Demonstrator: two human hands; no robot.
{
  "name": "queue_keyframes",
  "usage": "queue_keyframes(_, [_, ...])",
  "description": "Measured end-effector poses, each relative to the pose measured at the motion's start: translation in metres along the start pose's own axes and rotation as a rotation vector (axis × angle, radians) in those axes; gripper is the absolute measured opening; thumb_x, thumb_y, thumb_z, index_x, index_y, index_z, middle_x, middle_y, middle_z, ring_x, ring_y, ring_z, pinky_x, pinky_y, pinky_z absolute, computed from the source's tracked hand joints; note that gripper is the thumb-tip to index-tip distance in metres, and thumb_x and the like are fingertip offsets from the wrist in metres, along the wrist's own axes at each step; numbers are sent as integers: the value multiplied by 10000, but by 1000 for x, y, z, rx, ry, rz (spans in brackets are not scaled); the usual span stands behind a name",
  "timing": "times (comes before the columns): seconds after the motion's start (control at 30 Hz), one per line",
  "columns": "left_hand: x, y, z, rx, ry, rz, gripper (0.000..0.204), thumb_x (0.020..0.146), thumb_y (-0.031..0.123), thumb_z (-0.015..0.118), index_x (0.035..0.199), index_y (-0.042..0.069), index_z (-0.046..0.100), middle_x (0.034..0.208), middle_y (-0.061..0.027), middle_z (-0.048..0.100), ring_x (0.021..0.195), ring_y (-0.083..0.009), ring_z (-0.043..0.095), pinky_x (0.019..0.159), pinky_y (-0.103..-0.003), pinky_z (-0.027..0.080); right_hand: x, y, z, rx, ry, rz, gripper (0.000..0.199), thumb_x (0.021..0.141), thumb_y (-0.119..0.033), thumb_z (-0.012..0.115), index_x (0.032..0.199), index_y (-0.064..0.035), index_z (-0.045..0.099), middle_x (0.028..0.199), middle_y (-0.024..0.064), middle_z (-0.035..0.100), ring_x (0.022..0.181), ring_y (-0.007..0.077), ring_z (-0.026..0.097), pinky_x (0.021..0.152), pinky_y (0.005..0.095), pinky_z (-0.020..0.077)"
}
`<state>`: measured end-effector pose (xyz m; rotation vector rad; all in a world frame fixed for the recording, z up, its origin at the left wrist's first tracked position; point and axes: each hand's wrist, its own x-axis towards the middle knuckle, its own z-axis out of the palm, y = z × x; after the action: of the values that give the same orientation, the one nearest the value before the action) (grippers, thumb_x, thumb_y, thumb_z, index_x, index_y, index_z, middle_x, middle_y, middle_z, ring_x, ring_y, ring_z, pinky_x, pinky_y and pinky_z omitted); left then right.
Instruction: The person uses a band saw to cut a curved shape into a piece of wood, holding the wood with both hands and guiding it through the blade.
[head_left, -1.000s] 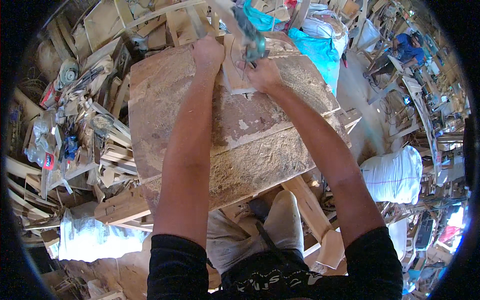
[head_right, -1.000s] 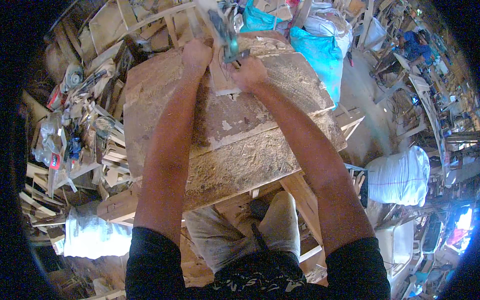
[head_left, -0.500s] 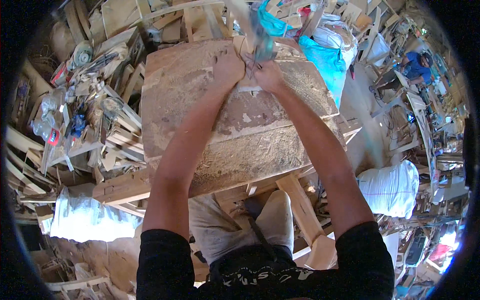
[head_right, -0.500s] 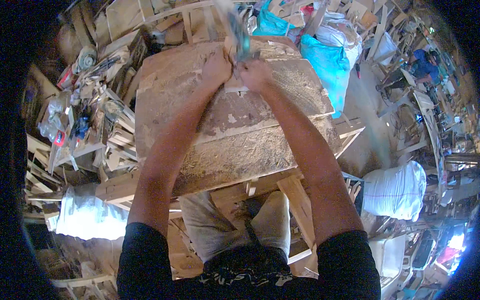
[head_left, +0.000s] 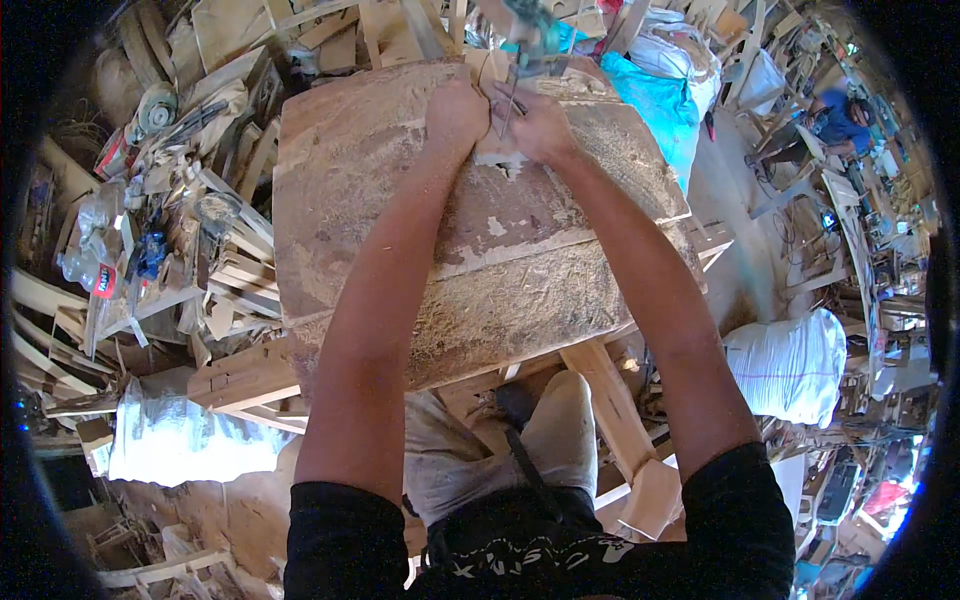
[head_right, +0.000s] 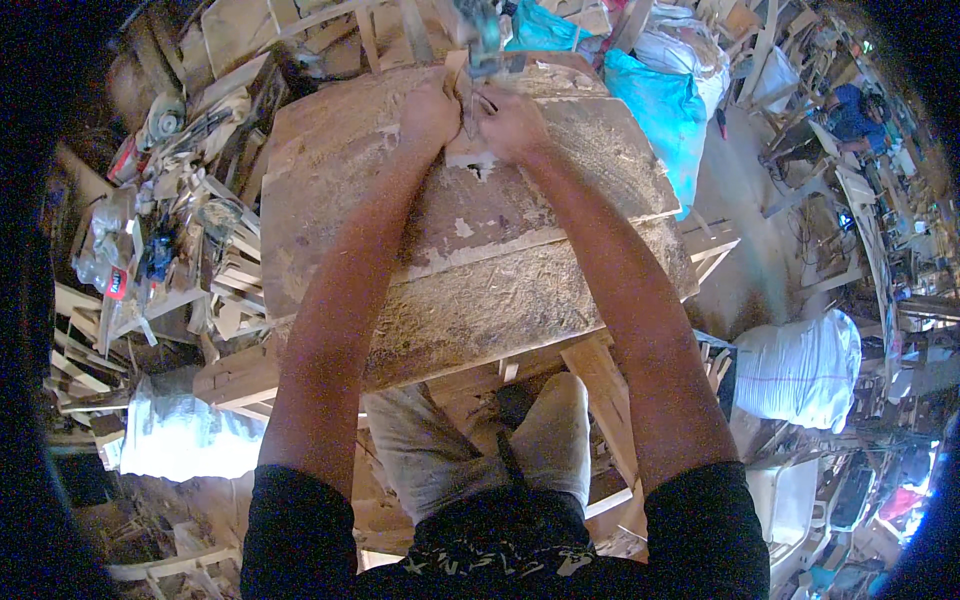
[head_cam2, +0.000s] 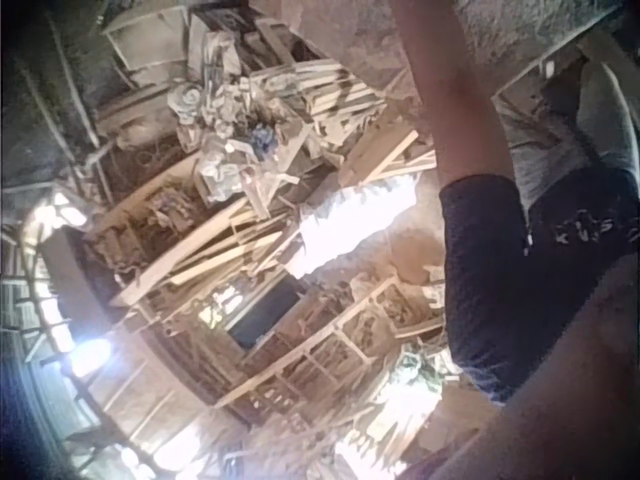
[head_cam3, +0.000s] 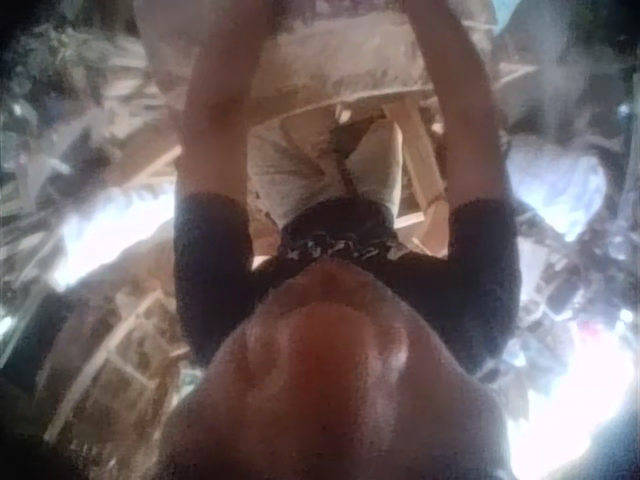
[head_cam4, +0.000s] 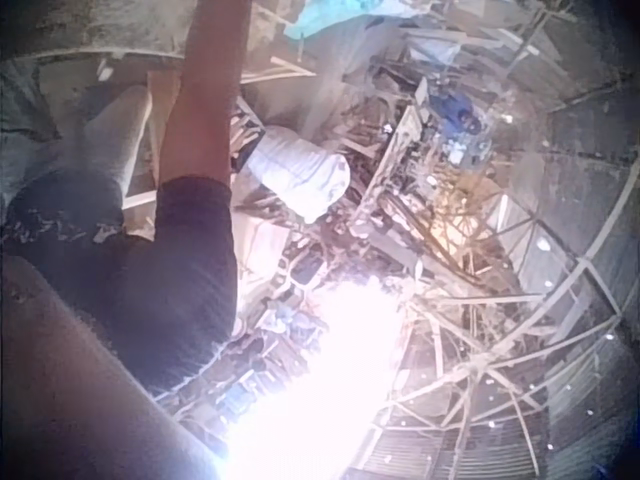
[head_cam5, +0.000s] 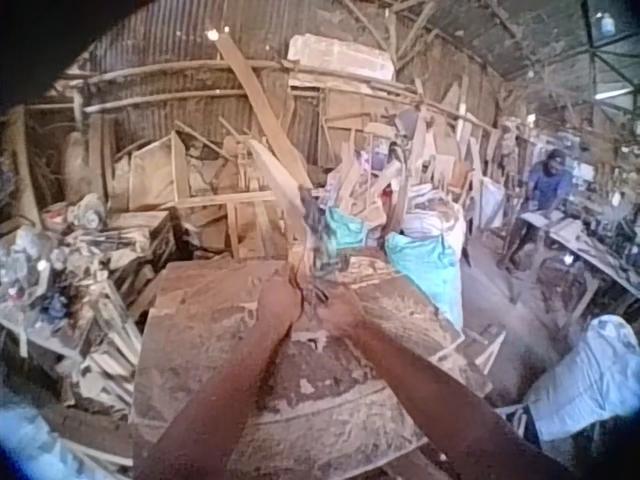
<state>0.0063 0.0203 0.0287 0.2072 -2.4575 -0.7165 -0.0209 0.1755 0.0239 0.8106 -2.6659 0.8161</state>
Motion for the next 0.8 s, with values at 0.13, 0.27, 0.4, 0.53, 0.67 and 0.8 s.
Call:
queue_keyframes(0.13, [1, -2, 1, 37, -33, 11, 271, 901, 145, 586, 1133, 26, 658, 978, -275, 728, 945, -460, 714, 860, -547, 563, -3, -4, 1, 66, 116, -93, 386, 973, -360, 569, 1257, -131, 692, 1167, 235, 707, 1029, 463, 683, 936, 548, 548])
queue_keyframes(0.27, [6, -4, 4, 68, -39, 48, 281, 891, 148, 606, 1131, 13, 662, 994, -281, 729, 942, -454, 718, 858, -534, 571, 1, 0, 2, 57, 95, -64, 396, 968, -348, 572, 1298, -152, 669, 1177, 225, 707, 1034, 465, 683, 928, 549, 553])
queue_keyframes(0.4, [6, -7, 5, 51, -46, 7, 296, 879, 141, 618, 1136, 4, 672, 987, -289, 727, 940, -453, 720, 851, -526, 575, 6, 3, 6, -45, -28, 47, 527, 988, -554, 584, 1406, -239, 641, 1281, 216, 685, 1164, 422, 660, 1009, 486, 523])
queue_keyframes(0.53, [6, -1, 2, 23, -52, -4, 314, 873, 130, 622, 1155, -1, 669, 985, -293, 724, 948, -456, 719, 849, -533, 574, 13, 18, 16, -105, -36, 98, 511, 991, -552, 578, 1398, -252, 647, 1276, 216, 686, 1160, 418, 664, 994, 486, 530])
queue_keyframes(0.67, [4, 2, 0, -4, -26, -9, 321, 889, 146, 610, 1174, 8, 662, 988, -297, 722, 950, -462, 716, 846, -538, 574, 15, 21, 17, -109, -60, 98, 499, 985, -528, 601, 1390, -241, 653, 1252, 215, 696, 1149, 417, 669, 987, 481, 532])
queue_keyframes(0.8, [6, -1, 1, 11, -27, -21, 305, 938, 190, 578, 1183, 29, 659, 994, -299, 718, 951, -473, 708, 841, -547, 570, 7, 9, 10, 27, 59, -23, 445, 961, -468, 563, 1181, -114, 718, 1111, 251, 715, 1028, 459, 689, 927, 552, 552])
